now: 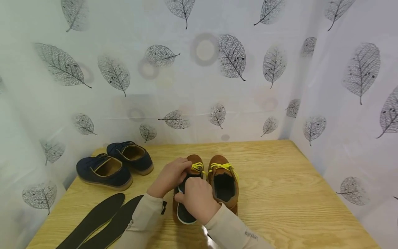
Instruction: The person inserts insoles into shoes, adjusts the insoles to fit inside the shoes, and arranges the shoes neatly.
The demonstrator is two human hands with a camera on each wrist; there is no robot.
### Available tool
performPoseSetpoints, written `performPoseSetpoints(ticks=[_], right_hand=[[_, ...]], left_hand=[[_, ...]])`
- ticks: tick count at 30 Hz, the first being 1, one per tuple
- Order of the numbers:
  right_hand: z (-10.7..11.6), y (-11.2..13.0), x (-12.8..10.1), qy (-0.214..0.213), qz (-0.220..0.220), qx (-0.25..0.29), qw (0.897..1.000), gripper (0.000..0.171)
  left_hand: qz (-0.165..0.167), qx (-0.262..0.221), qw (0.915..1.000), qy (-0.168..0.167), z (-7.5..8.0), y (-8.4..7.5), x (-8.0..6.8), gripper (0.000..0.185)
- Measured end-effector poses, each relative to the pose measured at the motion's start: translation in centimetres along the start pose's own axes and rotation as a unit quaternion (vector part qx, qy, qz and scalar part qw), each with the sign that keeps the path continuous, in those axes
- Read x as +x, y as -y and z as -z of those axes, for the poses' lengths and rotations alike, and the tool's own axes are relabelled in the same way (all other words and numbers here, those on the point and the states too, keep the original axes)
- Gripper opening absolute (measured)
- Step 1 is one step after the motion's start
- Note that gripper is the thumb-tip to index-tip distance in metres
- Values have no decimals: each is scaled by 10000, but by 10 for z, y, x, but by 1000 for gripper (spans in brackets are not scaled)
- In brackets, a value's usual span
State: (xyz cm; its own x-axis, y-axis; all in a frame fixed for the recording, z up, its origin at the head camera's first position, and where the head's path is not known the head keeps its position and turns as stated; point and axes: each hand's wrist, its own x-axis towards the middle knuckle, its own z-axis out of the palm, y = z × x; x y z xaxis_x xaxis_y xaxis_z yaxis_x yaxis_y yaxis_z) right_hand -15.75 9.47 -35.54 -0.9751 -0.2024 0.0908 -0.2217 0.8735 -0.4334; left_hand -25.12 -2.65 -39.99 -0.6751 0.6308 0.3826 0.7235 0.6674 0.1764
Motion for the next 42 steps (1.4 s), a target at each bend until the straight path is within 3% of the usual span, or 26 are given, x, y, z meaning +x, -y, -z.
performPoseSetpoints(ticks=[6, 13, 26, 34, 39, 42], right_hand=[[-1, 2, 6, 45, -107, 98, 9999, 51], [-4, 2, 12, 39, 59, 38, 10000, 51], [-18, -10, 30, -186, 62, -218, 9996, 39], [-24, -12, 33, -429, -124, -635, 9970, 40], [-25, -5, 18, -417, -11, -1496, 9879, 51], [-22, 0, 5, -376, 76, -1731, 9842, 54]], left_hand=[[26, -62, 10000, 72, 1, 1, 1, 27], [24, -130, 9999, 95, 1, 2, 1, 33], [132, -206, 9996, 122, 3, -1, 1, 28], [129, -186, 9997, -52, 2, -1, 2, 27], [107, -266, 9995, -95, 2, 0, 1, 27], [89, -300, 9995, -105, 1, 0, 1, 26]])
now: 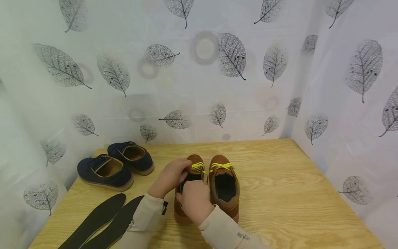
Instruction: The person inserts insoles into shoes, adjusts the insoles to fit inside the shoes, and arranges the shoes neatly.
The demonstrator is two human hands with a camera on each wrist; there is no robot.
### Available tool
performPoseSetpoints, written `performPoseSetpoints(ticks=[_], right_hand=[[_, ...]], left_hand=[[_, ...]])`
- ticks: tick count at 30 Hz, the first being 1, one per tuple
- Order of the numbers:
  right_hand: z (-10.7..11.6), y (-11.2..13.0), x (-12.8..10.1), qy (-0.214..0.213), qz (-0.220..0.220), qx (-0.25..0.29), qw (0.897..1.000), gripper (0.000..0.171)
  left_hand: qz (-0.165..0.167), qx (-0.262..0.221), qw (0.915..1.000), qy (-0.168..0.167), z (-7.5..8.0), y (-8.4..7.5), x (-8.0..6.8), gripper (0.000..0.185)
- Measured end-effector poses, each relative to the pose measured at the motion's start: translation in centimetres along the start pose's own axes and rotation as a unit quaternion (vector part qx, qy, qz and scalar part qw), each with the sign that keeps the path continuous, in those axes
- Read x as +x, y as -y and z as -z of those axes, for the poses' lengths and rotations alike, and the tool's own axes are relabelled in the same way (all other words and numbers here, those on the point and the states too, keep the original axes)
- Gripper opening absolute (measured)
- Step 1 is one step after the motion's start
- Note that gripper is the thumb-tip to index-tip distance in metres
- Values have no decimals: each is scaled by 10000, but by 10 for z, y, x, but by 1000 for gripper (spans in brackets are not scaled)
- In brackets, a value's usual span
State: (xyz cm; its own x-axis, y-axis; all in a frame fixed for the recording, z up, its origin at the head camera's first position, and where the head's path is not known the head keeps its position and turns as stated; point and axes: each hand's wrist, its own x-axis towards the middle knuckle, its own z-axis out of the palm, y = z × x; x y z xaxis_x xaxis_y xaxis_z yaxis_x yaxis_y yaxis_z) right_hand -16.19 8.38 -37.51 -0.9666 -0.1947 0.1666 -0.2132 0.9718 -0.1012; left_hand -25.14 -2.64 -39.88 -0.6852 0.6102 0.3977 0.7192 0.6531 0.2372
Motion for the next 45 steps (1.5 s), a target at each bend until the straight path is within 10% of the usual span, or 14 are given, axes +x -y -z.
performPoseSetpoints(ticks=[18, 45], right_hand=[[19, -5, -9, 408, -40, 2251, 9735, 38], [-8, -11, 30, 301, 377, 2309, 9718, 29]], left_hand=[[38, -45, 10000, -48, 2, -2, 1, 25], [34, -5, 10000, -47, 0, -1, -1, 32]])
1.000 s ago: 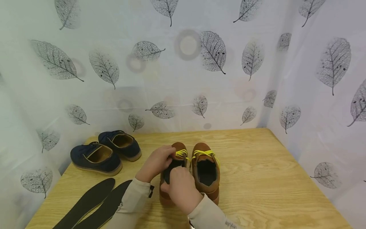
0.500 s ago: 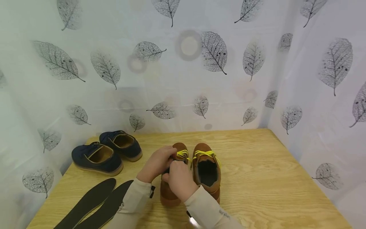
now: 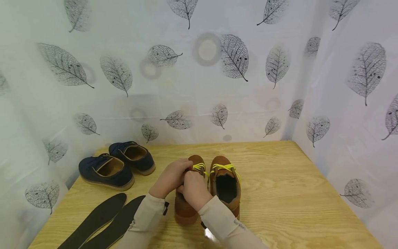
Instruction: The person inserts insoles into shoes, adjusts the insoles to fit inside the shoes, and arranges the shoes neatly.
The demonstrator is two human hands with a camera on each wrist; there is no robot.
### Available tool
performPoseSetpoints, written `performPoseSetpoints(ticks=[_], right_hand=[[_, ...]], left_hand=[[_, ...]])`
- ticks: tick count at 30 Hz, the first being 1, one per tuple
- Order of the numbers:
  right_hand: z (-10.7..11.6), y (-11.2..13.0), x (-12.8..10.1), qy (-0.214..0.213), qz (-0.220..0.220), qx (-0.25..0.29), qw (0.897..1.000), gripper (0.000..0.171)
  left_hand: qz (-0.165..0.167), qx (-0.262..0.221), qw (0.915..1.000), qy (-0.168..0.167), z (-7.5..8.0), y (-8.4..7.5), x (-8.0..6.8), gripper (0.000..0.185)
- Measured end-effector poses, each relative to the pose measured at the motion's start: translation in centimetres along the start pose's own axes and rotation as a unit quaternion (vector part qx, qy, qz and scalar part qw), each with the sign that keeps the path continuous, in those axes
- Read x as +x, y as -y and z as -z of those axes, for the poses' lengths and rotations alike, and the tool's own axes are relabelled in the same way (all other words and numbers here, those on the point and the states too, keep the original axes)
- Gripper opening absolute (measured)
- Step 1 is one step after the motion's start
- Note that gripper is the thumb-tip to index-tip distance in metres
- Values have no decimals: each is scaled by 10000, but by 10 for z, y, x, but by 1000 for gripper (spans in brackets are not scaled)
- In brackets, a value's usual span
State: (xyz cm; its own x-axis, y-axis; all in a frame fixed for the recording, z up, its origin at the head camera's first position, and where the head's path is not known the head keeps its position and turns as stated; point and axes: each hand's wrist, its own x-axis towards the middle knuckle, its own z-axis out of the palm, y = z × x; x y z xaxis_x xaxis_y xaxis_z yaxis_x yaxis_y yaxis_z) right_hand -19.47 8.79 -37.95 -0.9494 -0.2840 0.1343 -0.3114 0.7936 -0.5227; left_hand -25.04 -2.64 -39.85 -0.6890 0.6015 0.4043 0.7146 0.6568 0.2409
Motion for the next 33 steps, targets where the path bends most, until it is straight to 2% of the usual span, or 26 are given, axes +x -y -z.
performPoseSetpoints(ticks=[8, 15, 21, 28, 33], right_hand=[[-7, -6, 2, 61, -95, -265, 9996, 30], [-8, -9, 0, 239, -279, -116, 9993, 31], [-3, -12, -1, 625, -318, -322, 9970, 31], [1, -10, 2, 840, -469, -703, 9929, 12], [-2, -11, 4, 910, -718, -788, 9901, 17]], left_hand=[[55, -45, 10000, 47, 0, 0, 0, 35], [96, -115, 9999, 37, 0, 0, 1, 29], [60, -103, 9999, 1, 0, 0, 0, 28], [-75, -117, 9998, -144, 0, 0, -1, 27], [-109, -48, 9998, -142, -1, 1, 0, 27]])
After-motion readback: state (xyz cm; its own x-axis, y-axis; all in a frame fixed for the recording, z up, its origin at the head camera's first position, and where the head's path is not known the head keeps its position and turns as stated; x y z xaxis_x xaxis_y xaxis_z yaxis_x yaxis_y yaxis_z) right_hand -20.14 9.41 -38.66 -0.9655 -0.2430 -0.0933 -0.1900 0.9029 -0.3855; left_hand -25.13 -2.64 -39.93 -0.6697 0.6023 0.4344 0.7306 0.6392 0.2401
